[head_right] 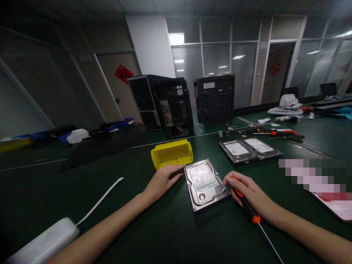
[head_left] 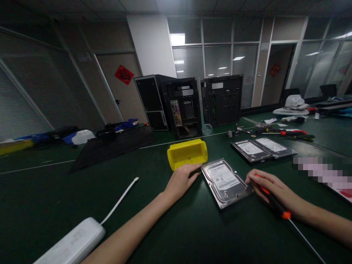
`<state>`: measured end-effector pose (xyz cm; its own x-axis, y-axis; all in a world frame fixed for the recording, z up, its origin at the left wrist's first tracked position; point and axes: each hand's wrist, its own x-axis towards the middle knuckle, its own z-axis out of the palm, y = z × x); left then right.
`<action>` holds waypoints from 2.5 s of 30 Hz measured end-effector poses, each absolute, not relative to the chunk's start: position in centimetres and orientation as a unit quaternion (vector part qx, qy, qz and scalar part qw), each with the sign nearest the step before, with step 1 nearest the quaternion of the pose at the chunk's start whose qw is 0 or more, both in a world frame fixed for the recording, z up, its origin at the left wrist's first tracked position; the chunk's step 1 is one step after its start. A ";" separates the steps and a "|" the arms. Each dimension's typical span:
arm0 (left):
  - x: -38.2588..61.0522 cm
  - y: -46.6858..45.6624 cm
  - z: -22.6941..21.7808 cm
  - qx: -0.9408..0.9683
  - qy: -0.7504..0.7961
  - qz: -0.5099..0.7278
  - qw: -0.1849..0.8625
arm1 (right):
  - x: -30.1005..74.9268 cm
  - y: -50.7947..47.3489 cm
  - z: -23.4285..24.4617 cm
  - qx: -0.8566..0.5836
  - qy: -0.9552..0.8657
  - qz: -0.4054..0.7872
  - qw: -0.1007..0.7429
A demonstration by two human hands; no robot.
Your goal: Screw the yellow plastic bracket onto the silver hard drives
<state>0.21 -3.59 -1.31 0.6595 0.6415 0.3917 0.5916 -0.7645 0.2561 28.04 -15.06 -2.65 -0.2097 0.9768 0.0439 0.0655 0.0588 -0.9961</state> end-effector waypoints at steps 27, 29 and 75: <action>-0.1 -2.5 -1.3 0.892 0.351 0.259 0.122 | 27.5 -14.6 -0.4 -0.520 -0.548 0.543 0.366; 0.0 -2.5 -1.4 0.889 0.353 0.259 0.131 | 27.7 -14.5 -0.7 -0.522 -0.554 0.533 0.369; -1.5 -4.9 -1.1 0.820 0.413 0.259 0.300 | 27.0 -7.7 12.3 -0.430 -0.714 0.099 0.544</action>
